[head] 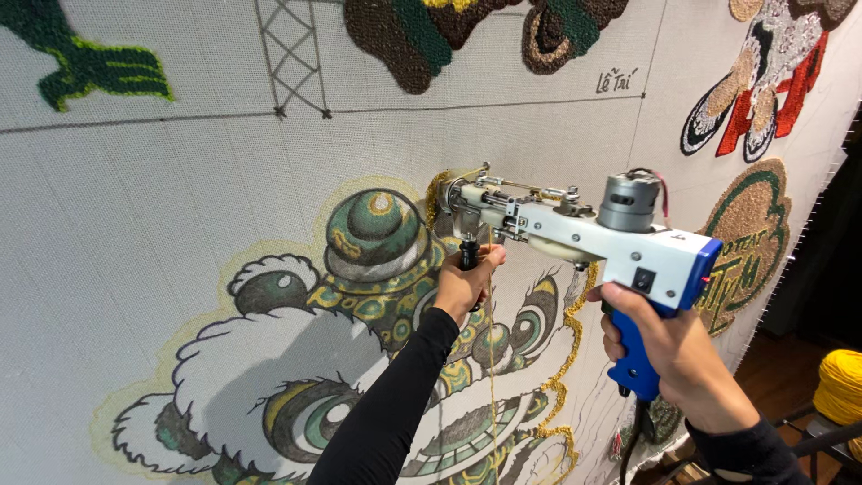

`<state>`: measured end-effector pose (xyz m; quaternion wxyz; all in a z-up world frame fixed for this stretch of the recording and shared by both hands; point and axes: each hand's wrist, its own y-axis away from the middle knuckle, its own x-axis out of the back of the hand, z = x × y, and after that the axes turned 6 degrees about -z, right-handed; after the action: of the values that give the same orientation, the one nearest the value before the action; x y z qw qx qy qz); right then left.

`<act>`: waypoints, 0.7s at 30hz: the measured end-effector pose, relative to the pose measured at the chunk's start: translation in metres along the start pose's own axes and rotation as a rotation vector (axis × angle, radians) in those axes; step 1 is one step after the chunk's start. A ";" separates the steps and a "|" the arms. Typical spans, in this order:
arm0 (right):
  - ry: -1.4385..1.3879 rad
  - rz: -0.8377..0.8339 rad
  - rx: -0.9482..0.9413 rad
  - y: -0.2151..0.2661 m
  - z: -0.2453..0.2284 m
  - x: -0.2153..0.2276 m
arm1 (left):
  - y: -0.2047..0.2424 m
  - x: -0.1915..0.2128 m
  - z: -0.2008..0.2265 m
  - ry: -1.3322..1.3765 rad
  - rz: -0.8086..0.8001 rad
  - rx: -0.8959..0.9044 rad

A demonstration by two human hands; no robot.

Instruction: The person uses a tufting gun to apply gold yarn to a canvas following a lion head design, occasionally pausing to adjust the yarn by hand.

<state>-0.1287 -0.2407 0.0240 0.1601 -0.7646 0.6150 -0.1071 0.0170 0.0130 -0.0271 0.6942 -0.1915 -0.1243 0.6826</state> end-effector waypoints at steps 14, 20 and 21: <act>-0.040 0.035 0.048 -0.020 0.016 -0.043 | -0.024 0.033 0.002 -0.031 0.068 0.006; -0.037 0.049 0.041 -0.029 0.015 -0.048 | -0.031 0.037 0.009 -0.019 0.051 -0.036; -0.033 0.044 0.028 -0.027 0.014 -0.048 | -0.032 0.038 0.008 -0.044 0.054 -0.036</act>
<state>-0.1094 -0.1869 0.0228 0.1831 -0.7504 0.6273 -0.0995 0.0432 0.0519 -0.0093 0.6691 -0.1922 -0.1465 0.7028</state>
